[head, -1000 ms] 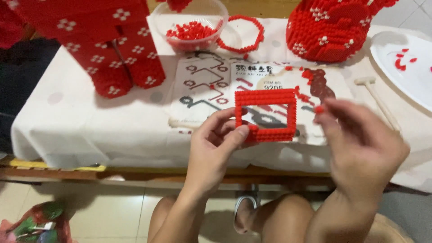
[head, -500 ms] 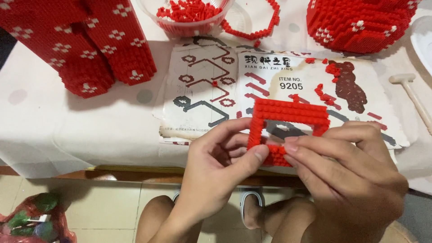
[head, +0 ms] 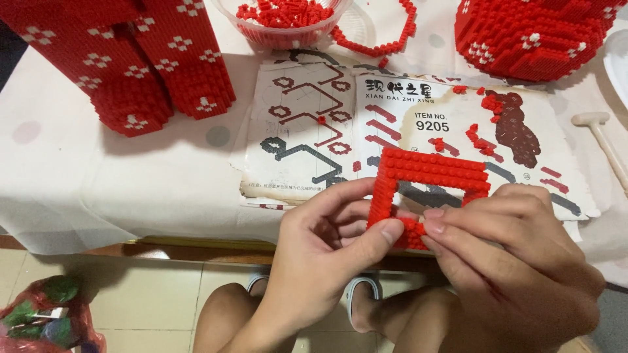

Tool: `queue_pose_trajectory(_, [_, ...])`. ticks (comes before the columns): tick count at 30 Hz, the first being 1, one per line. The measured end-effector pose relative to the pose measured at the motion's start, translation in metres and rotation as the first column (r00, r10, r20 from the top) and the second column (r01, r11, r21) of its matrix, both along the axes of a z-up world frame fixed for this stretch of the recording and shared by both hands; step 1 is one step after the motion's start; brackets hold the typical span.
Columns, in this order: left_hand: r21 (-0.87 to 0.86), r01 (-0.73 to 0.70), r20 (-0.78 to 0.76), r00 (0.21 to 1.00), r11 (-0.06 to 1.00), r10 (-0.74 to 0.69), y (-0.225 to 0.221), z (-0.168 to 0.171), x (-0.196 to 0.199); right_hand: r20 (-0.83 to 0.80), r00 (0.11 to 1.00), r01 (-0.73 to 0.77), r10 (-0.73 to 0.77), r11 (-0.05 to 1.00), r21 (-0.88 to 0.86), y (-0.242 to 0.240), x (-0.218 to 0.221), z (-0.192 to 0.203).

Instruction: The person assembles red plastic blocks by hand into a rectangular structure while referring to a printed instruction manual on the table.

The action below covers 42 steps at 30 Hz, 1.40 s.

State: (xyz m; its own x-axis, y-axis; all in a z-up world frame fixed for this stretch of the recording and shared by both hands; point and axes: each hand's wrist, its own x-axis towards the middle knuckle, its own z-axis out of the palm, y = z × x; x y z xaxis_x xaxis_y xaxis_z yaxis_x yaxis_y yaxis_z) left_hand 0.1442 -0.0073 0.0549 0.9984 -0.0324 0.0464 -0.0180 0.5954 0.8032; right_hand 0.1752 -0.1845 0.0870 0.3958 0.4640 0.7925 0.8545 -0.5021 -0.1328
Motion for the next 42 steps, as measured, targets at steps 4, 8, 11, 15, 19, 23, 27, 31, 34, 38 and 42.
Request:
queue_pose_trajectory(4, [0.006,-0.019,0.002,1.0,1.0,0.019,-0.001,0.001,0.001,-0.027,1.0,0.01,-0.009,1.0,0.006,0.0,-0.001,0.0])
queue_pose_trajectory(8, [0.036,-0.032,0.006,0.999,0.999,0.032,-0.002,0.001,0.003,-0.026,1.0,-0.006,0.007,1.0,0.026,0.001,0.001,-0.001])
queue_pose_trajectory(11, [0.054,-0.043,-0.003,0.999,0.998,0.043,-0.003,0.001,0.004,-0.036,0.999,0.009,-0.007,0.999,0.045,0.002,0.0,-0.002])
queue_pose_trajectory(15, [0.023,-0.04,-0.014,0.999,0.999,0.041,-0.003,0.001,0.003,-0.032,0.999,0.002,-0.001,0.999,0.047,0.001,0.001,-0.002])
queue_pose_trajectory(19, [0.044,-0.039,-0.017,0.999,0.998,0.04,-0.004,0.0,0.002,-0.047,0.999,0.013,-0.014,1.0,-0.014,-0.004,0.0,-0.001])
queue_pose_trajectory(23, [0.042,-0.044,0.004,0.999,0.998,0.044,-0.005,-0.001,0.002,-0.032,0.999,0.02,-0.019,0.999,0.035,0.001,-0.001,-0.002])
queue_pose_trajectory(27, [0.022,-0.049,0.002,0.999,0.999,0.049,-0.005,0.0,0.001,-0.038,0.999,0.03,-0.029,0.999,0.015,-0.004,-0.001,-0.004])
queue_pose_trajectory(31, [0.048,-0.053,0.013,0.999,0.997,0.053,-0.004,0.001,0.001,-0.038,0.999,0.022,-0.022,1.0,0.003,-0.005,0.0,-0.003])
queue_pose_trajectory(34, [0.066,-0.053,0.011,0.999,0.996,0.053,-0.004,0.001,0.0,-0.05,0.999,0.006,-0.008,1.0,-0.027,-0.006,0.0,-0.004])
queue_pose_trajectory(38, [0.074,-0.054,0.012,0.999,0.996,0.053,-0.004,0.003,0.0,-0.057,0.998,0.031,-0.032,0.999,-0.022,-0.008,-0.001,-0.002])
queue_pose_trajectory(42, [0.089,-0.062,-0.002,0.998,0.994,0.062,-0.004,0.004,0.0,-0.074,0.996,0.047,-0.05,0.998,-0.039,-0.008,-0.003,-0.003])
